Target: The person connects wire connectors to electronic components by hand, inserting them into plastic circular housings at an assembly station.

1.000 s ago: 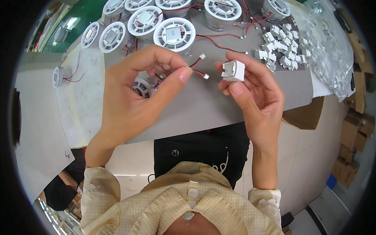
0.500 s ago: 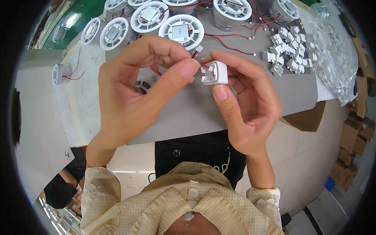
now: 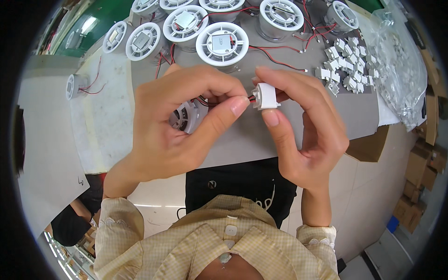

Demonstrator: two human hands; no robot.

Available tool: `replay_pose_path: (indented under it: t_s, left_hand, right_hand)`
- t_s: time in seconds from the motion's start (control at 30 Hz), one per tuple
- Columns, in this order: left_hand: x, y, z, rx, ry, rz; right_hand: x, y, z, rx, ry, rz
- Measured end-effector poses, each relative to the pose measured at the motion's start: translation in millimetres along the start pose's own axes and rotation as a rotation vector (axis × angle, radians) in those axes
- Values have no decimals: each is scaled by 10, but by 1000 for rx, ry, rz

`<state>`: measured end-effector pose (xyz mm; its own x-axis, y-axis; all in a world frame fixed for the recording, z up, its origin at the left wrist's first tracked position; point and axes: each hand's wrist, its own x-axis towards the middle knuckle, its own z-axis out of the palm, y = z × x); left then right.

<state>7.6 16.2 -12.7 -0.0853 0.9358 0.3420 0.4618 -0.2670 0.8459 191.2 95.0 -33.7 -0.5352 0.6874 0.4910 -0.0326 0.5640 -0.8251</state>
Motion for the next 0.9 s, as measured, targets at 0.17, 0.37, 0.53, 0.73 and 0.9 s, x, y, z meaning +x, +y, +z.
replay_pose_path:
  t_s: [0.17, 0.37, 0.53, 0.73, 0.9]
  left_hand:
    - [25, -21, -12, -159, -27, -59]
    - [43, 19, -39, -58, -75, -46]
    - [21, 37, 2, -303, -45, -241]
    - [48, 39, -45, -308, -119, -188]
    - [36, 50, -2, -320, -96, -186]
  right_hand:
    - [60, -157, -118, -63, -63, 43]
    - [118, -396, -194, 24, -178, 410]
    - [125, -346, -190, -255, -202, 77]
    - [139, -404, -221, -212, -241, 190]
    - [116, -410, -170, -101, -180, 309]
